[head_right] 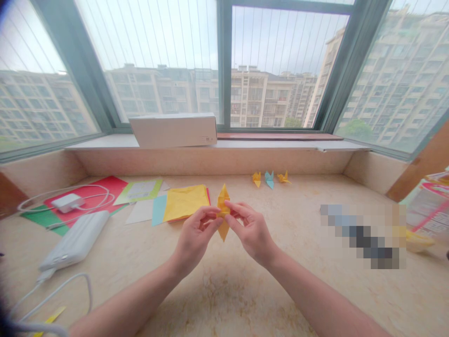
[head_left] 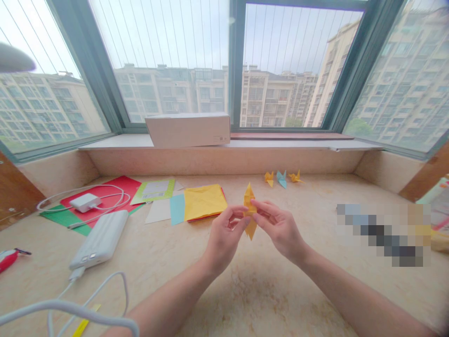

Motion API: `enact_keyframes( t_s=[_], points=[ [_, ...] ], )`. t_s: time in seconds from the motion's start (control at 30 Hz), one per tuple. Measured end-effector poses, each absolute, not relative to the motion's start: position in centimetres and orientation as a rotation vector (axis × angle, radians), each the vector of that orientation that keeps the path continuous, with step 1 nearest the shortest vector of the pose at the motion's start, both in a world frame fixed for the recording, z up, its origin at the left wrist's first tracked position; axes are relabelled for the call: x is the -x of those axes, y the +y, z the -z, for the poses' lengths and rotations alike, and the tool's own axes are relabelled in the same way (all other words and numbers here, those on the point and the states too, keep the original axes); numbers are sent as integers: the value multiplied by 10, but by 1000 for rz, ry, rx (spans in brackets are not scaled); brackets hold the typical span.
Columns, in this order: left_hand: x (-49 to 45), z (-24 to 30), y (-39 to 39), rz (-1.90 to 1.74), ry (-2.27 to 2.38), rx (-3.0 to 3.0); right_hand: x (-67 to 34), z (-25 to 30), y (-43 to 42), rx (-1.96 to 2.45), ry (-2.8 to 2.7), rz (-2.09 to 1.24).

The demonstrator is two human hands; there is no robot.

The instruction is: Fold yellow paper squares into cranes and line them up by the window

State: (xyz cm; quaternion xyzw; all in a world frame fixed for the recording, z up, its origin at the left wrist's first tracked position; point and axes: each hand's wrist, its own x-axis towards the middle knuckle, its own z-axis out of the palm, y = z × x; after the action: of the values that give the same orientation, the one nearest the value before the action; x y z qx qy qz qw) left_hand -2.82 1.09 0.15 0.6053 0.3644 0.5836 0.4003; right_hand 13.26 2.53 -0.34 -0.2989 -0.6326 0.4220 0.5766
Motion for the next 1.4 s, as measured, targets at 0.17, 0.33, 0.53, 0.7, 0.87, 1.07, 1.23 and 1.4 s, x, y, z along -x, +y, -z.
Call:
enact_keyframes(
  t_s=[0.17, 0.33, 0.53, 0.7, 0.87, 1.07, 1.23, 1.4],
  points=[
    [30, 2, 15, -1474, 889, -1719, -136, 3, 30, 702, -1559, -962],
    [33, 7, 20, -1536, 984, -1915, -138, 3, 31, 760, -1682, -794],
    [36, 0, 18, -1566, 1125, -2059, -136, -2, 26, 802, -1698, -558],
    [36, 3, 14, -1555, 1139, -2015, -139, -4, 22, 743, -1773, -327],
    [31, 1, 7, -1411, 835, -1722, -143, -2, 24, 685, -1791, -227],
    [25, -5, 10, -1501, 791, -1381, -143, -1, 24, 650, -1833, -228],
    [26, -3, 14, -1524, 861, -1354, -139, -1, 21, 676, -1827, -298],
    [26, 0, 12, -1511, 887, -1439, -131, 7, 23, 783, -1592, -538]
  ],
)
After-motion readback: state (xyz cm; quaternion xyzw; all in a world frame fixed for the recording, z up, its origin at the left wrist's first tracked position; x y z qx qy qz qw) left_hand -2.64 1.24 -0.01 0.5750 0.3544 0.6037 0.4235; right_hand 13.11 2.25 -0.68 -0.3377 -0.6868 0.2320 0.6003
